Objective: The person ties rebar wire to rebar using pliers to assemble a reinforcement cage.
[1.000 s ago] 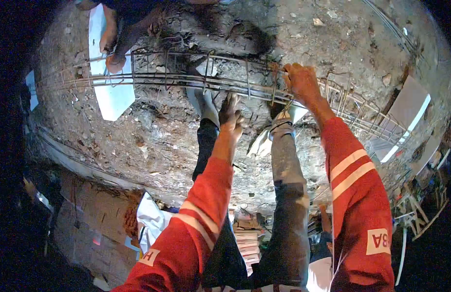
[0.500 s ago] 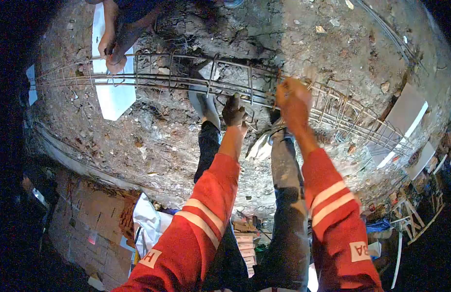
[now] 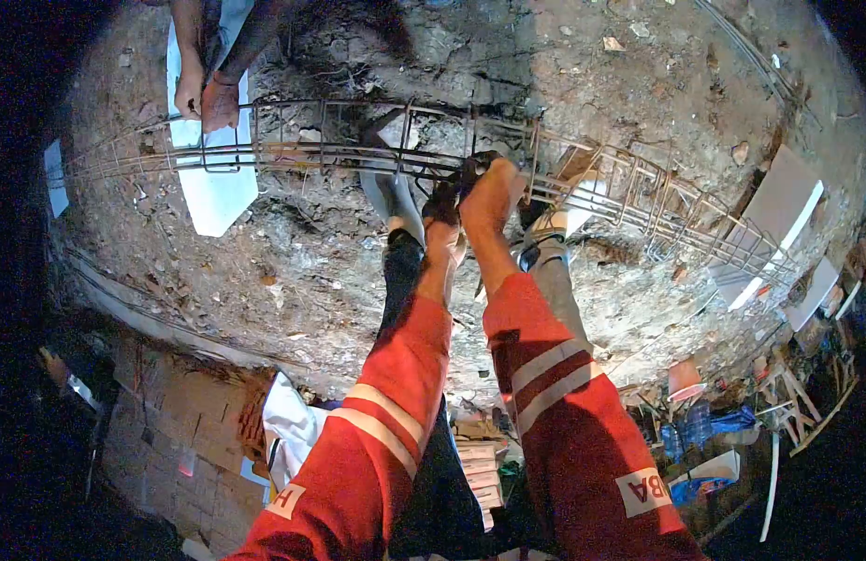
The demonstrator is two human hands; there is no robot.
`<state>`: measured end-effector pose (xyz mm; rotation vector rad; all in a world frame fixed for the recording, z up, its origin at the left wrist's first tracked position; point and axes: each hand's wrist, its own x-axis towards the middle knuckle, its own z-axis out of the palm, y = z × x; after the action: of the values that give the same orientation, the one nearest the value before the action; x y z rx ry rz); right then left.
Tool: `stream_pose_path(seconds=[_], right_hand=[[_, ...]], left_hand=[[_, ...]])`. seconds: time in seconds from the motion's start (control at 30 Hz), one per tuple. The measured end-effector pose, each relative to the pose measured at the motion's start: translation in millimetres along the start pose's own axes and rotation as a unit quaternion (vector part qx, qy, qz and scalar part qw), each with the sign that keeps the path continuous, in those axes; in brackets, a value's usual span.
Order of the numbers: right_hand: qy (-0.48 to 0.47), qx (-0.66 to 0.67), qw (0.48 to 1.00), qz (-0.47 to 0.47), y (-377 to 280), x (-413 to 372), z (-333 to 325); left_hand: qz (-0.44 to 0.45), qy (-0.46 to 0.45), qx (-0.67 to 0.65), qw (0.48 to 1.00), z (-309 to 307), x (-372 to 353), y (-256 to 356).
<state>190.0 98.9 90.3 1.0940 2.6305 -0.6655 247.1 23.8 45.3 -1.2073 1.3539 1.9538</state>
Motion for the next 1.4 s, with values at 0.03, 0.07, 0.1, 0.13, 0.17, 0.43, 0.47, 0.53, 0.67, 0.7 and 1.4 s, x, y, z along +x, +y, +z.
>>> stream_pose_path(seconds=[0.03,0.07,0.1,0.13,0.17,0.43,0.47,0.53,0.67,0.7,1.4], right_hand=[[0.000,-0.006,1.000,-0.022,4,1,0],[0.000,-0.013,0.999,-0.043,8,1,0],[0.033,0.035,0.999,0.008,19,10,14],[0.032,0.017,0.999,0.010,8,18,-8],[0.029,-0.001,0.999,0.012,-2,28,-32],[-0.176,-0.167,0.920,-0.307,91,126,-95],[-0.175,-0.168,0.920,-0.308,92,133,-96],[-0.212,-0.235,0.885,-0.340,87,142,-102],[-0.051,-0.170,0.924,-0.338,91,120,-102],[-0.010,-0.181,0.927,-0.327,91,113,-99],[0.066,0.114,0.983,0.124,80,21,-80]], left_hand=[[0.005,-0.004,0.002,1.000,-1,2,0],[0.010,-0.011,0.005,1.000,-2,4,-1],[0.014,-0.018,0.009,1.000,-1,7,-3],[0.018,-0.023,0.016,0.999,0,9,-4],[0.024,-0.028,0.021,0.999,1,11,-5],[0.101,-0.008,0.040,0.994,-2,14,-21],[0.140,0.009,0.132,0.981,-14,24,-37],[0.106,0.014,0.099,0.989,-9,20,-22],[0.055,0.019,0.024,0.998,-3,17,-16],[0.035,0.018,0.019,0.999,4,9,-2],[-0.068,0.023,-0.054,0.996,-6,6,15]])
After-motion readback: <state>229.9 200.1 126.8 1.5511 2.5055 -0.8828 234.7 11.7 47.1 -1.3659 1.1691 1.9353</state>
